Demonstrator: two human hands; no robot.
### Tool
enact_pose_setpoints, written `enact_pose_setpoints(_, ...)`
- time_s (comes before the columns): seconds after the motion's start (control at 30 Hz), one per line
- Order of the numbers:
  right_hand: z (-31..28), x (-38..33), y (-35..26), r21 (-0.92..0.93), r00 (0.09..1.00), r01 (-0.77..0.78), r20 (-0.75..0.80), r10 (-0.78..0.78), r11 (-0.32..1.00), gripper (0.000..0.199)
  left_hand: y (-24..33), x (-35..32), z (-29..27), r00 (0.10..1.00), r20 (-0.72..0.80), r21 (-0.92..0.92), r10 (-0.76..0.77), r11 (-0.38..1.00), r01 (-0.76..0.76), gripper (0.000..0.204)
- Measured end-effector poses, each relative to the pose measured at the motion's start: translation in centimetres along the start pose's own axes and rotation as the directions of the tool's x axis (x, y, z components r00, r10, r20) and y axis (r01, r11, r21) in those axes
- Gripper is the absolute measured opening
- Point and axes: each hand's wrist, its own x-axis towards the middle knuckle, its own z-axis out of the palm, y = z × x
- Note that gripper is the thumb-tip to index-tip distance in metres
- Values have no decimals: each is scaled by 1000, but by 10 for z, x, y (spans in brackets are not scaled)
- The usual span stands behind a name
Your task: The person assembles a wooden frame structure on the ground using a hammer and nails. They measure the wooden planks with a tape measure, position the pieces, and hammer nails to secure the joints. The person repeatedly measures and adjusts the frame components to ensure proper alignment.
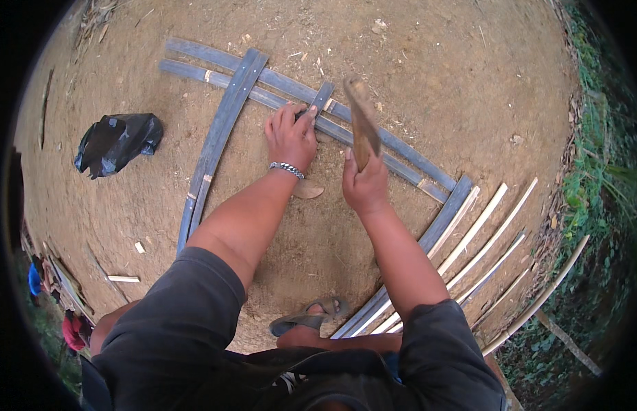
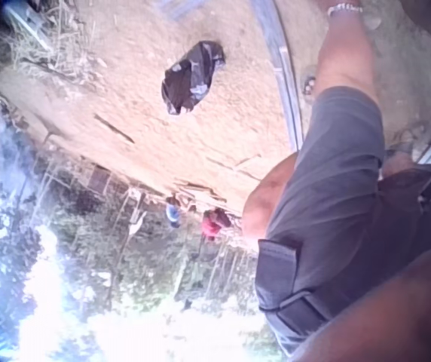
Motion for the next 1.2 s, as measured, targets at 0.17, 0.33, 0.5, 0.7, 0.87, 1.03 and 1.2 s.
enact_pose_setpoints(0.17, -3, 11, 5, -358, 850, -245, 369, 377, 901, 43, -4, -2, 2, 1000, -10, -1, -22, 1000, 22, 20)
enact_pose_setpoints(0.33, -5, 11, 9, -402, 740, -322, 458, 493, 857, 44, 0, 0, 2, 1000, -18, -8, -5, 1000, 4, 19)
enact_pose_setpoints(0.5, -35, -9, 1, -336, 817, -330, 367, 445, 882, 43, -1, 0, 2, 999, -47, -27, -6, 1000, 5, 19)
enact_pose_setpoints(0.7, -71, -147, 4, -335, 899, -166, 335, 282, 928, 60, -10, -2, 2, 998, -62, -35, 21, 999, -23, 20)
enact_pose_setpoints(0.87, -65, -198, -12, -447, 796, -198, 446, 409, 873, 74, 4, 1, 1, 998, -58, -86, 37, 995, -42, 20)
enact_pose_setpoints(1.03, -38, -215, -18, -524, 802, -169, 419, 426, 835, 74, -7, -4, -6, 998, -59, -93, 16, 995, -21, 23)
enact_pose_setpoints(1.2, -36, -215, -17, -530, 773, -149, 464, 433, 835, 71, -35, -2, -84, 839, 467, 12, 278, 947, -321, 30)
